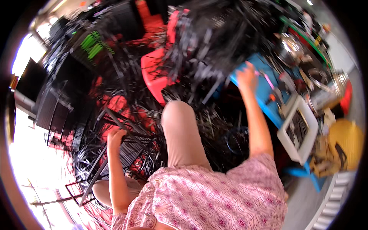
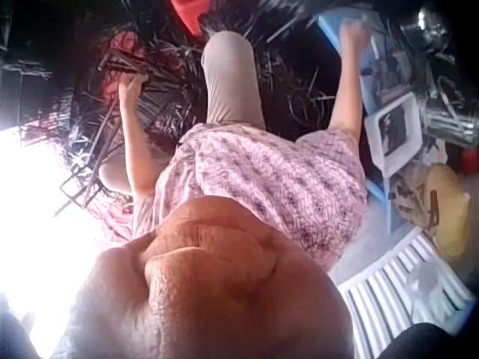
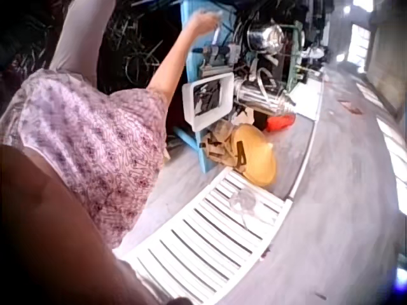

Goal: The person weaves black plastic strips onto a metal furniture frame, using a pneumatic stapler to secure the ends and scissors to trim the excess material.

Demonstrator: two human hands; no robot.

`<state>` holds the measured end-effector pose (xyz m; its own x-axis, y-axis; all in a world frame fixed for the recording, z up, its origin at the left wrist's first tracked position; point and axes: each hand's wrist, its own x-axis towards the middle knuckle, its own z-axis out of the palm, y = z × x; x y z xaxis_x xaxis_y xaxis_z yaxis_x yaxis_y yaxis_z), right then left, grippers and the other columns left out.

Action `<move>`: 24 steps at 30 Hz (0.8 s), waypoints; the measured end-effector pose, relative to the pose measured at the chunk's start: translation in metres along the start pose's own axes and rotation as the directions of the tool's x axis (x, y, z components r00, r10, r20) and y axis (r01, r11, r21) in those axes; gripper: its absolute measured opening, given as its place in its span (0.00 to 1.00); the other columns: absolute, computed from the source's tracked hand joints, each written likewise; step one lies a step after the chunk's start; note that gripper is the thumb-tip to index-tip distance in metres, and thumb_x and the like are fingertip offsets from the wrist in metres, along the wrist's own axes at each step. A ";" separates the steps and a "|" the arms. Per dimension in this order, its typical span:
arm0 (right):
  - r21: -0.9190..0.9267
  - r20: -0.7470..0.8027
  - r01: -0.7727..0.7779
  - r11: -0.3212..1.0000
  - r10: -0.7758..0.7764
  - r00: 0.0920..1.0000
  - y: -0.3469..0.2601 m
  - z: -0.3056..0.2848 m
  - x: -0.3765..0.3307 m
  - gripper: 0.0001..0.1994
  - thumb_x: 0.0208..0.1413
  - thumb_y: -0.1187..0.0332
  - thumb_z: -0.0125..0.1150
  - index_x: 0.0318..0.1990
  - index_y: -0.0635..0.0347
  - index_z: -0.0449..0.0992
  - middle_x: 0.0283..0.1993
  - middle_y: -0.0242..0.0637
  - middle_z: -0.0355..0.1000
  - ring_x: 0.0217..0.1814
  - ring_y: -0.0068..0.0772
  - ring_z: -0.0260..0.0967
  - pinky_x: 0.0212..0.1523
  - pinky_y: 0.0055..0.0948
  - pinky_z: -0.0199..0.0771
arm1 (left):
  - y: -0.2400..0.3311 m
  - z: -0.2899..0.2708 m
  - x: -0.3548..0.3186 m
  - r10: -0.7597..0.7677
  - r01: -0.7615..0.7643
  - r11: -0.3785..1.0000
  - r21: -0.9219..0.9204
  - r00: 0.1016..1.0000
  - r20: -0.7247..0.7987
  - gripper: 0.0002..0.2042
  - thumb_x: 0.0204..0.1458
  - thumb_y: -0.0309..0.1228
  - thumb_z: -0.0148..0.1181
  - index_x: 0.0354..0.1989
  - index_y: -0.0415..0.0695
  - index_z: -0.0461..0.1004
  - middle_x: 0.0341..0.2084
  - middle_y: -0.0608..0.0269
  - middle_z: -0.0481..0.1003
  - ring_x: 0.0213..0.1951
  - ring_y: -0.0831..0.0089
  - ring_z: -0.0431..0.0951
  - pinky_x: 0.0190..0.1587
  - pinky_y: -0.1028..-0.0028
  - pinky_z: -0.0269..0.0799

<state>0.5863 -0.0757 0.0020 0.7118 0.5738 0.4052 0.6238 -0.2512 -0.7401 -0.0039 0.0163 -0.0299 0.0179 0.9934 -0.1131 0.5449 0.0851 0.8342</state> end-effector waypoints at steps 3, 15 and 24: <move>-0.560 -0.149 -0.023 0.828 -0.073 0.986 0.047 -0.056 0.036 0.28 0.49 0.61 0.65 0.56 0.61 0.66 0.47 0.47 0.71 0.46 0.44 0.71 0.44 0.41 0.73 | 0.013 -0.002 -0.004 0.027 -0.027 0.999 0.040 1.000 -0.015 0.13 0.37 0.34 0.64 0.21 0.34 0.76 0.15 0.59 0.73 0.23 0.72 0.73 0.29 0.70 0.67; -0.739 -0.482 -0.566 0.364 0.301 0.823 0.107 -0.122 0.072 0.21 0.53 0.64 0.57 0.51 0.68 0.69 0.54 0.52 0.68 0.54 0.51 0.71 0.50 0.49 0.75 | 0.022 -0.008 -0.008 -0.078 0.084 0.984 0.160 0.996 -0.038 0.16 0.35 0.39 0.63 0.20 0.35 0.74 0.17 0.53 0.75 0.26 0.61 0.77 0.33 0.66 0.71; -0.735 -0.330 -0.525 0.429 0.449 0.830 0.062 -0.128 0.054 0.31 0.36 0.61 0.75 0.48 0.71 0.75 0.50 0.52 0.74 0.54 0.48 0.73 0.54 0.38 0.74 | 0.013 -0.010 -0.006 -0.067 0.076 0.979 0.190 0.997 -0.049 0.15 0.35 0.40 0.62 0.21 0.37 0.75 0.20 0.50 0.76 0.28 0.57 0.78 0.34 0.63 0.72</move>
<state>0.7043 -0.1600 0.0462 0.9777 0.1058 0.1811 0.1314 -0.9820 -0.1357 -0.0060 0.0127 -0.0132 -0.0601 0.9880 -0.1423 0.6944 0.1438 0.7051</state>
